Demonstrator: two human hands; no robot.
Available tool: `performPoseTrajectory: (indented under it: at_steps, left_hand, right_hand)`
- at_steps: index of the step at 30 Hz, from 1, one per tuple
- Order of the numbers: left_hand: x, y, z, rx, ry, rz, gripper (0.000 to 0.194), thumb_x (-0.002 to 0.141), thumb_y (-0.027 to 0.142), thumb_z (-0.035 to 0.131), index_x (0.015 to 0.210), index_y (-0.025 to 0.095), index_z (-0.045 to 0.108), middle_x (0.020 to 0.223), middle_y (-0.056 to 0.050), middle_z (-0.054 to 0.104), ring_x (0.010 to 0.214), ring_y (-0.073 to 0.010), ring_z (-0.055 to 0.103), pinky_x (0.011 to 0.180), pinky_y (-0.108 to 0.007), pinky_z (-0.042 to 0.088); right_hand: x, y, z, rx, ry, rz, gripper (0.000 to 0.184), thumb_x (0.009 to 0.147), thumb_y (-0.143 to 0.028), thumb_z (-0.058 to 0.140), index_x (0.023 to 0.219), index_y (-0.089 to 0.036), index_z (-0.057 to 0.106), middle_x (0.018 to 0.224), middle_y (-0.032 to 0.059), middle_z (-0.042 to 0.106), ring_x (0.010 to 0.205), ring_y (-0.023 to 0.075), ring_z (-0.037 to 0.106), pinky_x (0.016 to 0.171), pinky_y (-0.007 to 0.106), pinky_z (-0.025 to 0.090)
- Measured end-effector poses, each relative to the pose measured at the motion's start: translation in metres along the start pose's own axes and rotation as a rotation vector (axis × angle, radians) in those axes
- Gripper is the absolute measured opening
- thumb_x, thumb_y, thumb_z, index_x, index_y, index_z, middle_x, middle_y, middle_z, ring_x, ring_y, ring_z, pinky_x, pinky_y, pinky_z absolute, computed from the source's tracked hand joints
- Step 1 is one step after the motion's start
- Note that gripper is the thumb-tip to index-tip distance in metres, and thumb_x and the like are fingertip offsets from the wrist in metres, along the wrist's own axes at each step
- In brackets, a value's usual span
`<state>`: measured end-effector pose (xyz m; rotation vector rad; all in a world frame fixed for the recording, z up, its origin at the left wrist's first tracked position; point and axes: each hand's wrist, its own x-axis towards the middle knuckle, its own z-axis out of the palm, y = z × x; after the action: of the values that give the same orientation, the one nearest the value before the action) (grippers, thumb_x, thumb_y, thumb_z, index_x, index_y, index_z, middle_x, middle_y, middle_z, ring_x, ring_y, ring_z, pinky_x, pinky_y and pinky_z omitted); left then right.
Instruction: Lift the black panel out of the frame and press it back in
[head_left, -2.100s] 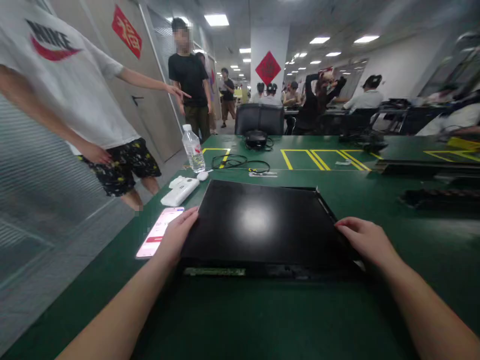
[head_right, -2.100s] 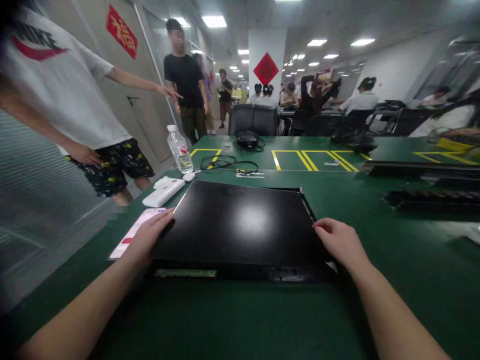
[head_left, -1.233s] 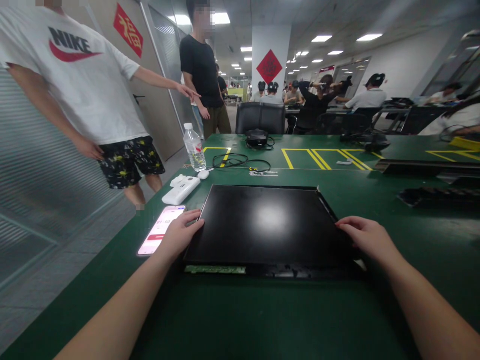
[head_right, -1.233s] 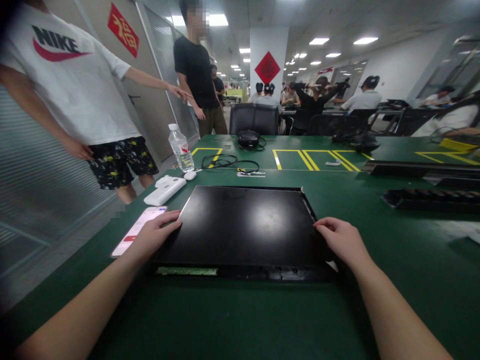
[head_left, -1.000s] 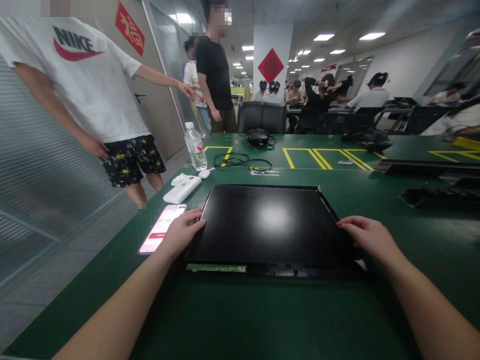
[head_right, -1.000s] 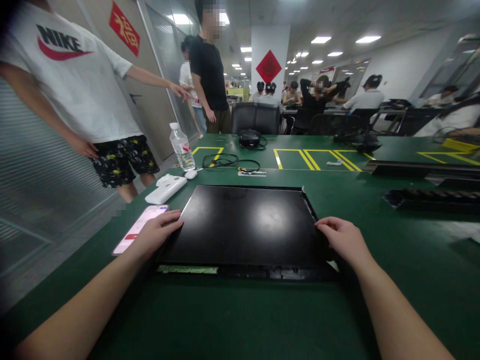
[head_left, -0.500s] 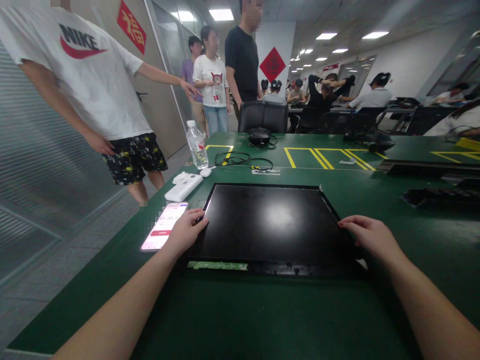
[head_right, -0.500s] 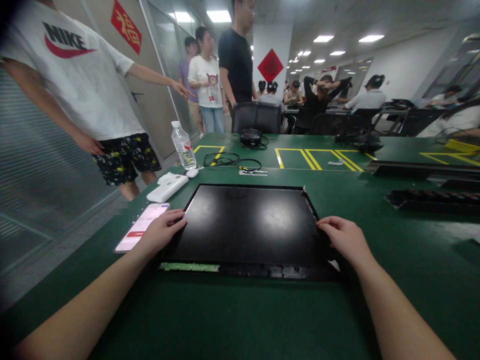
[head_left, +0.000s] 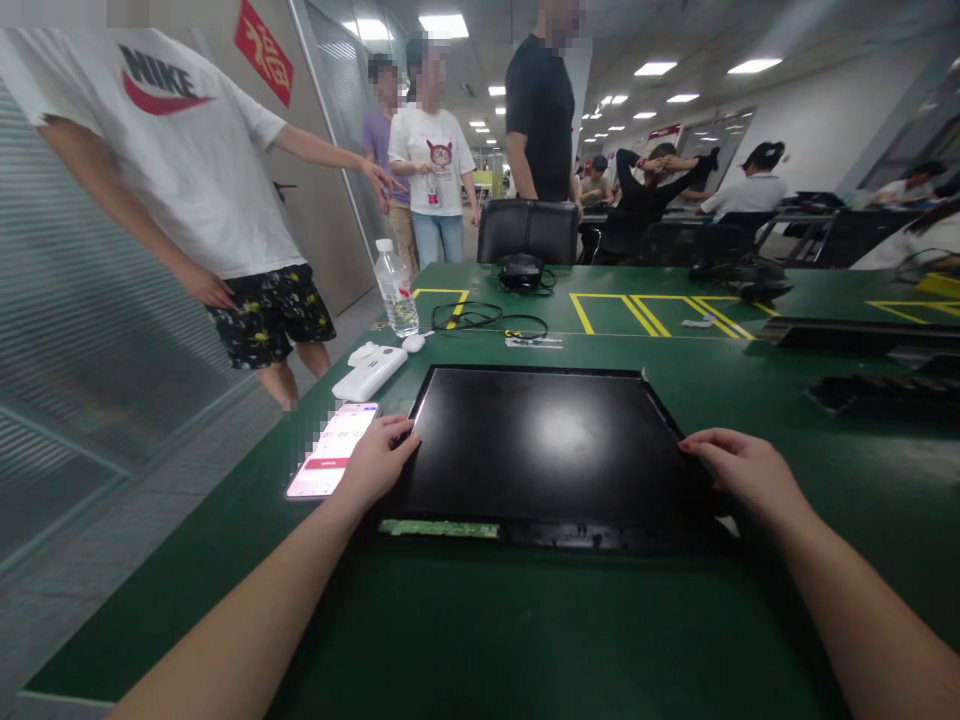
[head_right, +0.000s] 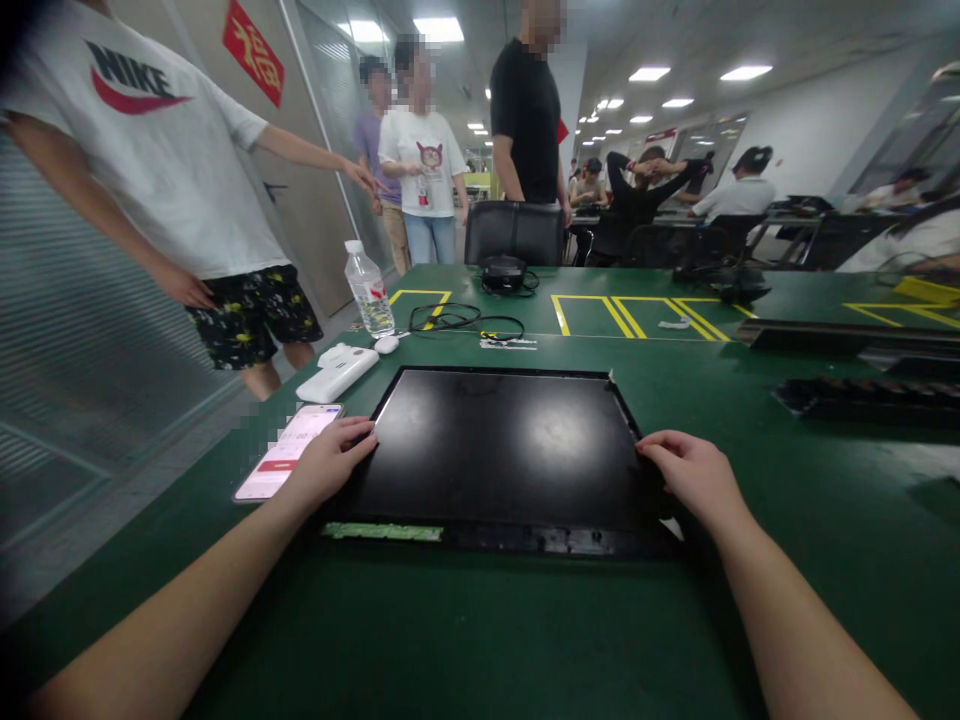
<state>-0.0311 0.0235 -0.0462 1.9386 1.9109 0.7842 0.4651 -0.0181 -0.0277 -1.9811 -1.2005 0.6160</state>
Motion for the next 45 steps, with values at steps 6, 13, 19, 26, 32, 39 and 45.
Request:
performPoseTrajectory:
  at_steps: [6,13,19,26,32,39,45]
  left_hand:
    - [0.0,0.003,0.0,0.015,-0.001,-0.001,0.049,0.088,0.05,0.054,0.112,0.017,0.081,0.136,-0.016,0.07,0.128,-0.0364,0.063,0.113,-0.049,0.046]
    - [0.0,-0.002,0.002,0.016,0.003,-0.005,0.05,0.087,0.05,0.055,0.113,0.017,0.081,0.136,-0.017,0.068,0.128,-0.0361,0.062,0.113,-0.049,0.046]
    - [0.0,-0.003,0.003,-0.007,0.008,0.004,0.048,0.086,0.052,0.055,0.111,0.019,0.081,0.133,-0.015,0.069,0.128,-0.035,0.062,0.114,-0.049,0.044]
    - [-0.001,0.0,-0.002,-0.002,-0.059,0.005,0.054,0.081,0.055,0.061,0.117,0.019,0.079,0.139,-0.015,0.066,0.134,-0.0371,0.057,0.117,-0.049,0.042]
    - [-0.003,-0.003,-0.004,-0.007,-0.086,0.019,0.065,0.074,0.064,0.068,0.121,0.02,0.076,0.142,-0.016,0.063,0.136,-0.0391,0.055,0.118,-0.052,0.04]
    - [-0.004,-0.001,-0.006,-0.015,-0.094,0.018,0.067,0.073,0.066,0.068,0.12,0.019,0.076,0.141,-0.017,0.063,0.136,-0.0401,0.055,0.117,-0.052,0.041]
    - [-0.004,0.0,-0.005,-0.016,-0.097,0.009,0.068,0.073,0.065,0.068,0.12,0.016,0.075,0.143,-0.02,0.061,0.136,-0.0413,0.055,0.118,-0.054,0.04]
  right_hand:
    - [0.001,0.001,0.0,-0.022,0.011,-0.006,0.03,0.067,-0.044,0.065,0.079,-0.022,0.081,0.083,0.0086,0.077,0.066,0.0218,0.063,0.048,0.03,0.049]
    - [0.002,0.004,0.0,-0.019,0.014,-0.022,0.028,0.067,-0.045,0.067,0.079,-0.024,0.082,0.081,0.0077,0.077,0.067,0.0225,0.065,0.049,0.029,0.05]
    - [0.001,0.004,0.001,-0.029,0.012,-0.018,0.029,0.068,-0.045,0.066,0.079,-0.023,0.082,0.08,0.0075,0.076,0.063,0.0214,0.063,0.048,0.03,0.049]
    - [-0.004,-0.005,0.0,-0.011,-0.001,0.018,0.03,0.067,-0.045,0.064,0.079,-0.023,0.081,0.081,0.0077,0.076,0.064,0.0217,0.063,0.049,0.03,0.049]
    - [-0.005,-0.007,0.0,0.012,0.011,-0.001,0.027,0.065,-0.044,0.065,0.074,-0.024,0.08,0.082,0.0077,0.077,0.066,0.0217,0.063,0.047,0.028,0.047]
    - [-0.008,-0.011,-0.001,0.001,0.009,0.021,0.028,0.064,-0.045,0.066,0.074,-0.022,0.08,0.075,0.0081,0.075,0.06,0.0208,0.061,0.047,0.03,0.045]
    - [-0.004,-0.004,0.0,0.0,0.005,-0.001,0.028,0.066,-0.045,0.064,0.077,-0.024,0.08,0.081,0.0079,0.076,0.065,0.0216,0.063,0.049,0.03,0.047]
